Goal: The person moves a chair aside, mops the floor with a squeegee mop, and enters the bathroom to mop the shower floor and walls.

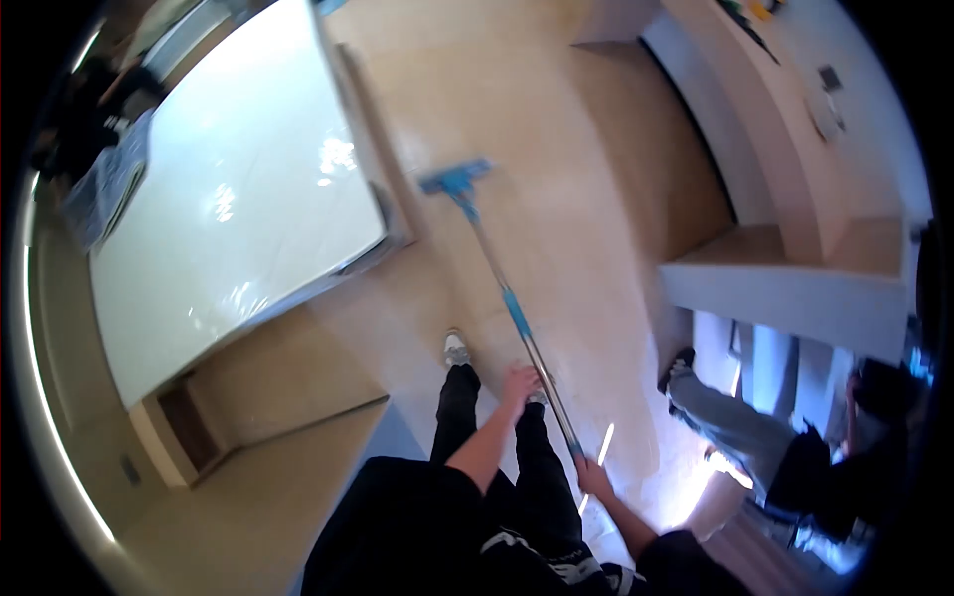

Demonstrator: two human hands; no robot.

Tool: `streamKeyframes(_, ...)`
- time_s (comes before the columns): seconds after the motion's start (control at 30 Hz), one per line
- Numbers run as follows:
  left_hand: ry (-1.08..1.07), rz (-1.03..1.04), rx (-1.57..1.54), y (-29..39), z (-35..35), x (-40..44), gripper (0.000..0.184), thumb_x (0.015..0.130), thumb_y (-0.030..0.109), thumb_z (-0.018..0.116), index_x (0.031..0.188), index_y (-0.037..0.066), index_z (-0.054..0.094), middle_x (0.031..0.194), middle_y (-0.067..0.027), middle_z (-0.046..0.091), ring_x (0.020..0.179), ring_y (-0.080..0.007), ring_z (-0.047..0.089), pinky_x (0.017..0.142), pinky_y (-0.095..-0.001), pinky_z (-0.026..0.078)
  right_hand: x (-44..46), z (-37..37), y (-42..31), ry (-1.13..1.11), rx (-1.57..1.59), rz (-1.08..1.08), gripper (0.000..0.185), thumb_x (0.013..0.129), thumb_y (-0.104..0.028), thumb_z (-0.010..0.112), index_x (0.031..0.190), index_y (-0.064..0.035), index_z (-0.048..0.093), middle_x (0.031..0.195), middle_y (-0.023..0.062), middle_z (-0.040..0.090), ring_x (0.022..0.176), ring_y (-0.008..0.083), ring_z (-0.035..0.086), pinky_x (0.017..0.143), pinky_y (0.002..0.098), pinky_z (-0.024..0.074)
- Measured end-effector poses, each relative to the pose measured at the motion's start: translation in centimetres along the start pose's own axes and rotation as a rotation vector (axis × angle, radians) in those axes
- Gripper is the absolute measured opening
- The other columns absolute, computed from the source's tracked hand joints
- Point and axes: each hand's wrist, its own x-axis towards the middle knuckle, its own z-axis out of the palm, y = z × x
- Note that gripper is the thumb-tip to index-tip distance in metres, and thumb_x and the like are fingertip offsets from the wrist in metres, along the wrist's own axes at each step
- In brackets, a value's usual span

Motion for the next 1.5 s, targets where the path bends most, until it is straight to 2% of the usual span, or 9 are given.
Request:
streamKeyframes(0.2,0.078,0.023,0.243,10.0,-4.0,-6.0,0.022,0.080,0.026,0.049,0.097,0.011,0.049,0.084,-0.0072,0.058,0.075,-0.0188,0.058,0.064,-0.0316,0.046,21.2,-5.0,-22.2,0.112,-0.034,-0.186,0.069,0.080,-0.057,0.023,0.049,-0.0014,0.052,0.048,0.0126,0.052,0.049,0.0250,0.056,0.051,0.0366,0.0451)
streamKeyframes(0.4,0.222,-0.070,0.471,9.7,-8.2,-10.1,0.017,0.080,0.023,0.048,0.093,0.011,0.048,0.082,-0.0071,0.058,0.070,-0.0182,0.057,0.061,-0.0311,0.046,19.9,-7.7,-34.6,0.004,0.250,-0.145,0.061,0.079,-0.052,0.033,0.059,0.0014,0.056,0.052,0.0148,0.054,0.047,0.0262,0.055,0.048,0.0372,0.0440)
streamKeyframes(0.53,0.293,-0.014,0.496,5.0,-8.6,-10.5,0.019,0.080,0.024,0.048,0.094,0.011,0.048,0.080,-0.0075,0.058,0.069,-0.0182,0.057,0.060,-0.0311,0.046,17.7,-3.7,-23.8,0.235,0.232,-0.176,0.066,0.077,-0.055,0.032,0.059,0.0036,0.056,0.052,0.0169,0.054,0.050,0.0285,0.056,0.051,0.0378,0.0449)
streamKeyframes(0.7,0.185,-0.042,0.665,-8.2,-6.5,-9.7,0.022,0.079,0.031,0.047,0.092,0.013,0.047,0.079,-0.0042,0.058,0.069,-0.0171,0.059,0.052,-0.0291,0.044,8.4,-0.2,5.5,0.223,-0.031,0.000,0.072,0.074,-0.064,0.030,0.075,0.0022,0.060,0.076,0.0239,0.058,0.078,0.0365,0.056,0.069,0.0430,0.0435)
streamKeyframes(0.97,-0.069,-0.531,0.736,-37.3,-2.3,-16.4,0.057,0.073,0.054,0.050,0.101,0.005,0.043,0.085,-0.0106,0.053,0.084,-0.0243,0.053,0.074,-0.0466,0.040,-27.9,8.0,42.6,0.007,-0.107,0.343,0.062,0.077,-0.054,0.036,0.065,0.0024,0.059,0.067,0.0247,0.056,0.067,0.0408,0.055,0.065,0.0468,0.0432)
streamKeyframes(1.07,0.261,-0.803,0.744,-47.6,-3.0,-19.7,0.043,0.079,0.043,0.047,0.099,0.005,0.039,0.072,-0.0118,0.051,0.056,-0.0244,0.053,0.056,-0.0449,0.045,-39.7,5.1,37.2,0.043,0.064,0.624,0.052,0.077,-0.048,0.043,0.067,0.0007,0.059,0.066,0.0226,0.056,0.065,0.0396,0.054,0.062,0.0463,0.0424)
streamKeyframes(1.27,0.494,-0.382,1.419,-52.5,-5.0,-21.4,0.040,0.070,0.025,0.060,0.093,-0.002,0.042,0.074,-0.0171,0.057,0.054,-0.0250,0.059,0.048,-0.0344,0.049,-42.2,16.0,39.3,0.060,0.403,0.653,0.050,0.080,-0.043,0.042,0.066,0.0022,0.057,0.063,0.0224,0.055,0.063,0.0389,0.054,0.060,0.0449,0.0410)
streamKeyframes(1.43,0.029,-0.240,1.289,-46.2,2.9,-16.2,0.049,0.064,0.007,0.062,0.103,-0.002,0.035,0.076,-0.0141,0.055,0.066,-0.0252,0.058,0.055,-0.0334,0.047,-32.9,14.0,37.2,0.141,0.503,0.557,0.048,0.082,-0.039,0.042,0.065,0.0034,0.055,0.061,0.0223,0.054,0.062,0.0383,0.054,0.058,0.0437,0.0397)
streamKeyframes(1.5,-0.144,-0.003,1.365,-46.1,4.5,-9.9,0.058,0.062,0.004,0.059,0.112,-0.001,0.028,0.099,-0.0175,0.049,0.091,-0.0273,0.052,0.074,-0.0337,0.044,-27.9,10.1,35.1,0.157,0.510,0.525,0.057,0.079,-0.048,0.039,0.074,0.0051,0.058,0.070,0.0275,0.053,0.074,0.0414,0.053,0.065,0.0471,0.0388)
